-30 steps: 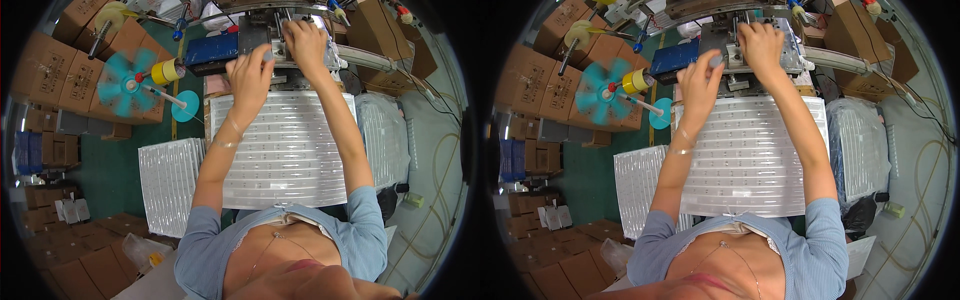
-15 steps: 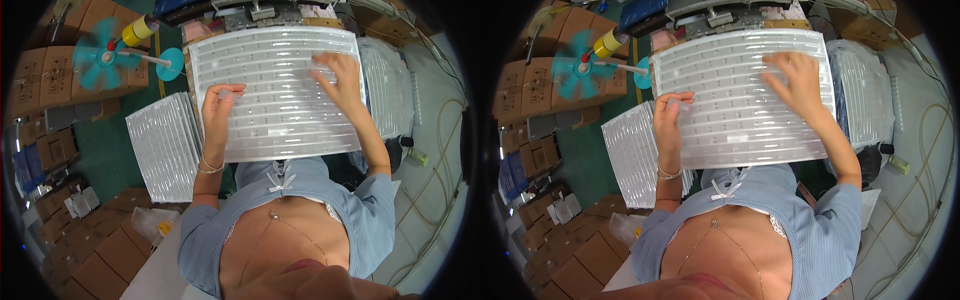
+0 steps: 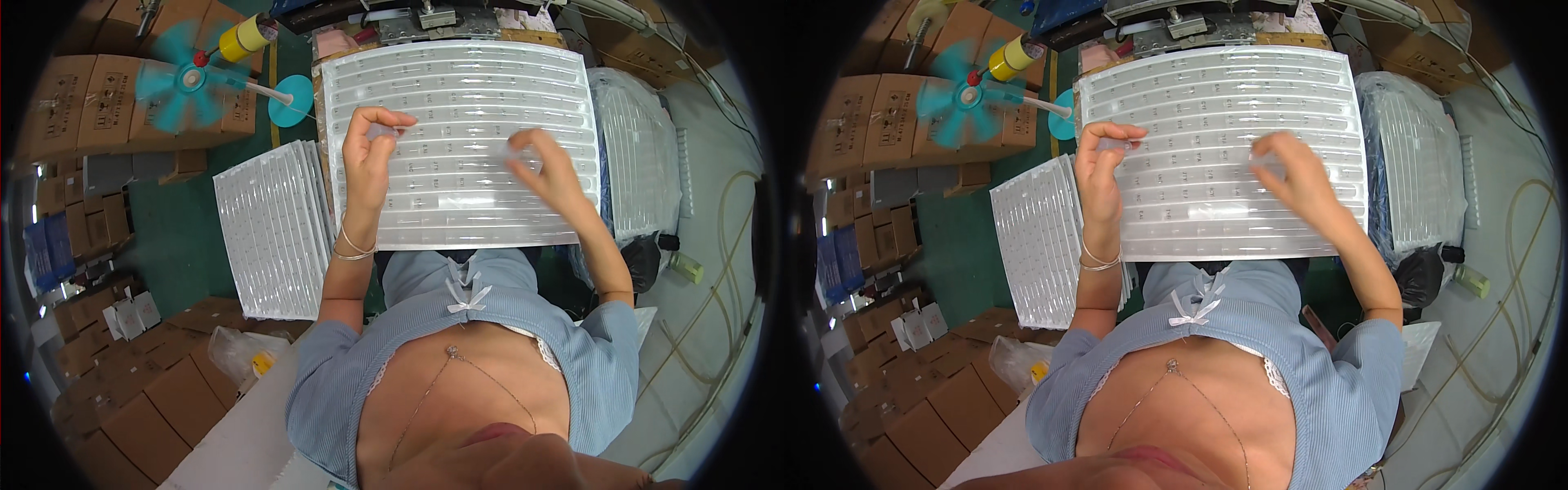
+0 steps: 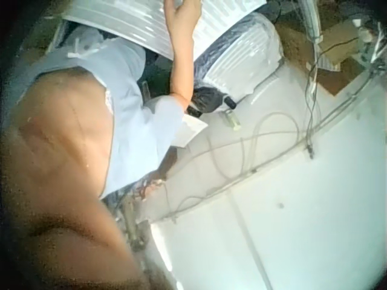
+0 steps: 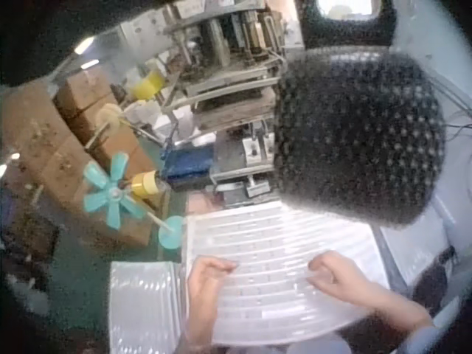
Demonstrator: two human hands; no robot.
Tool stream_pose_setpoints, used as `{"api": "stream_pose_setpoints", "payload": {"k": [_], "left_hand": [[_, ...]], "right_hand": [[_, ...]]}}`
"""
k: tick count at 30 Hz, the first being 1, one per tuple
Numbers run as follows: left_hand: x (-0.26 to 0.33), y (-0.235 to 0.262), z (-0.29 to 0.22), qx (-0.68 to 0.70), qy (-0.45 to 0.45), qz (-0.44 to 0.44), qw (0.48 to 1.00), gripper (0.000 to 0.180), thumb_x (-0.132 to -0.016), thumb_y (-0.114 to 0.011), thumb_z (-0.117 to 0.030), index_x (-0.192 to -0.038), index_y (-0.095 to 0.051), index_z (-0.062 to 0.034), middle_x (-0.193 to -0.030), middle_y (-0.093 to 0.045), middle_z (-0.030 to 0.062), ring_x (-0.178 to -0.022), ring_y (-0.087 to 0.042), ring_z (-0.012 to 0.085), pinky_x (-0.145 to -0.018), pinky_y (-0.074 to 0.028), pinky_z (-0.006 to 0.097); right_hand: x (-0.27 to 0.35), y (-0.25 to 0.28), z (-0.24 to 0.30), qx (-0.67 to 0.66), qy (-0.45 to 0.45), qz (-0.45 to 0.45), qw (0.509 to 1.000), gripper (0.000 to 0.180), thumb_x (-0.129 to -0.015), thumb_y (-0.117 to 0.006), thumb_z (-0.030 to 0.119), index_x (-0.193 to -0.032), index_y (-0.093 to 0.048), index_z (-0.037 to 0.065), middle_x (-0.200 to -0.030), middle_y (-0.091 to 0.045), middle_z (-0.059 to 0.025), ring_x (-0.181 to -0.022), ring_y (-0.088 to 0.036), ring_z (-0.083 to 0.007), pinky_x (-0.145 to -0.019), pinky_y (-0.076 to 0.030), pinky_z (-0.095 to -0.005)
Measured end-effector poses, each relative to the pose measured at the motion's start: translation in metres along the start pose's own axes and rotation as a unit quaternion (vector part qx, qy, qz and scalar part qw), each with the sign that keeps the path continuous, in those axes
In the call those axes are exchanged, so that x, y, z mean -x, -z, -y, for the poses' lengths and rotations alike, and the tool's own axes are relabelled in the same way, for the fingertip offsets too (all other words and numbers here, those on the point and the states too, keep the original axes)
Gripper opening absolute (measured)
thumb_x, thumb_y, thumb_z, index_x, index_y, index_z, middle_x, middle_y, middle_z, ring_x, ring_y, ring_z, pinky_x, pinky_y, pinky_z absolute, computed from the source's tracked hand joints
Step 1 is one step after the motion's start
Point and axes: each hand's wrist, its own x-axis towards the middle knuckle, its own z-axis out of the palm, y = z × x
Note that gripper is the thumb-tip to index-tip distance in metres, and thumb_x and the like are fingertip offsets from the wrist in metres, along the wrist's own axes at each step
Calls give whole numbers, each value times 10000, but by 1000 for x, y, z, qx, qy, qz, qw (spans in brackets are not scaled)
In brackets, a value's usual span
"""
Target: The person repeatedly picks up small transparent plastic components and places them into a larger white plastic tray with a grid of slots. They then move the filled tray to a stack on the right side of the workspace. The process is repetitive and involves handling the components one by one.
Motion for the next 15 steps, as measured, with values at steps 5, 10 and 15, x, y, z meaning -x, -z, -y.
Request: {"api": "stream_pose_setpoints", "payload": {"k": [5,10,15], "left_hand": [[-16,-17,10,-165,-68,10,984,208,-710,-441,32,-868,-568,-13,-909,-615,82,-871,-546,185,-813,-432,297],[-19,-12,14,-338,-76,19,938,204,-721,-491,4,-899,-586,-29,-922,-593,94,-859,-557,252,-789,-439,320],[-45,-10,20,-369,-81,-27,926,243,-767,-530,-67,-999,-601,-51,-946,-593,98,-867,-582,280,-758,-459,362]], "right_hand": [[-33,20,-33,-162,-149,-137,966,163,-859,-622,141,-952,-550,28,-939,-604,-29,-840,-591,-97,-753,-454,-230],[-47,29,-42,-204,-164,-173,950,163,-848,-624,113,-967,-552,28,-963,-587,-15,-831,-585,-92,-716,-470,-226],[-60,34,-50,-231,-158,-188,941,137,-858,-600,93,-971,-562,27,-1042,-573,-42,-897,-567,-113,-693,-505,-258]]}}
